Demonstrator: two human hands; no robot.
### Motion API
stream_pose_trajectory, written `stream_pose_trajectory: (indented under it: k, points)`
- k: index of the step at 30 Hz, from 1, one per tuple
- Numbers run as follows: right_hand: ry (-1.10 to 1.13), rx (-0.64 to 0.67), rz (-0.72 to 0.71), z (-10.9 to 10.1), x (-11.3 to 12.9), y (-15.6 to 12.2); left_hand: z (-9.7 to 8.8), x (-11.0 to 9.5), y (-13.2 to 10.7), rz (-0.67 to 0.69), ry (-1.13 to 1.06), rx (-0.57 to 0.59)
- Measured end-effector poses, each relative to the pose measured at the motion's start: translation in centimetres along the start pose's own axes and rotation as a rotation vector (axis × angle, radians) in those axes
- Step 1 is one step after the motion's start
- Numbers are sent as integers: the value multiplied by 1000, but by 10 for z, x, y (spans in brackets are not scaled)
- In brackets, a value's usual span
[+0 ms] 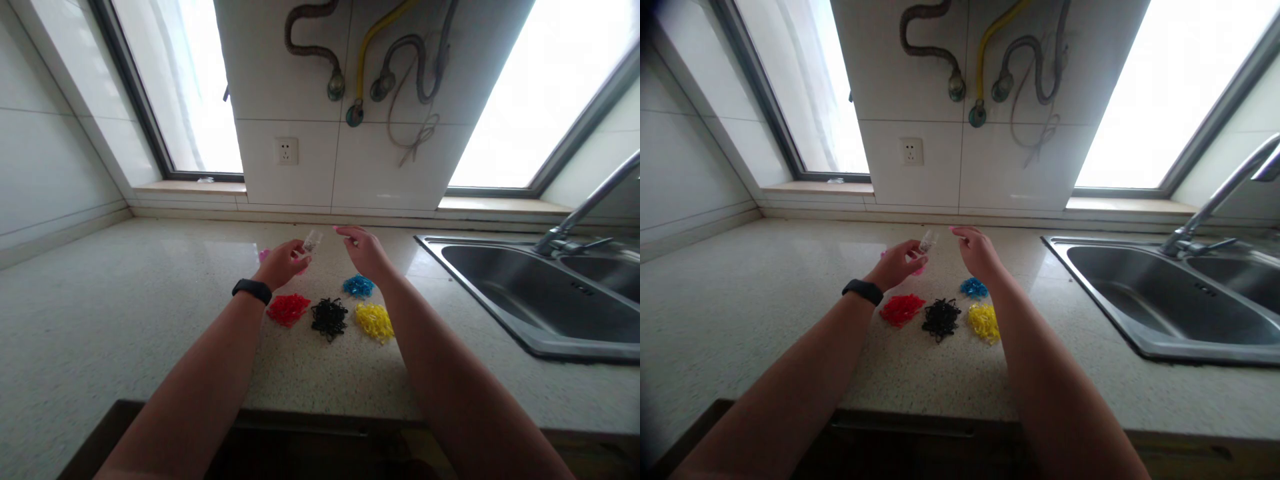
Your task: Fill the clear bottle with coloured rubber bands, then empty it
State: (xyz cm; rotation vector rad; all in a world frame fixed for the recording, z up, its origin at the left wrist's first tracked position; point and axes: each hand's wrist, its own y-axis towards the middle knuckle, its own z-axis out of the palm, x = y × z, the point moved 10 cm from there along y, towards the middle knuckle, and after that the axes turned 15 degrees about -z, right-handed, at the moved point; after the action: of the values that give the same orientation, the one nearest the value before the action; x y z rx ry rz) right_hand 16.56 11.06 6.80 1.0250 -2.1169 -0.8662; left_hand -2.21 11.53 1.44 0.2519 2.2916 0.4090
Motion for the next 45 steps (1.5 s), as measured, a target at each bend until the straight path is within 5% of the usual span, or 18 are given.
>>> stream_pose_trajectory:
  k: [13, 23, 32, 37, 41, 45]
  points:
    - [-240, 332, -180, 13, 39, -4, 5, -17, -8, 117, 151, 2]
    - [38, 133, -126, 7, 31, -3, 7, -26, -12, 136, 116, 29]
    - [147, 17, 144, 1, 2, -19, 19, -16, -6, -34, -313, 150]
    - [412, 256, 175, 18, 25, -22, 32, -47, -17, -28, -656, 367]
    - [563, 257, 191, 10, 45, -21, 34, -70, -29, -10, -744, 406]
    - [578, 220, 230, 2, 26, -37, 39, -77, -36, 13, -688, 386]
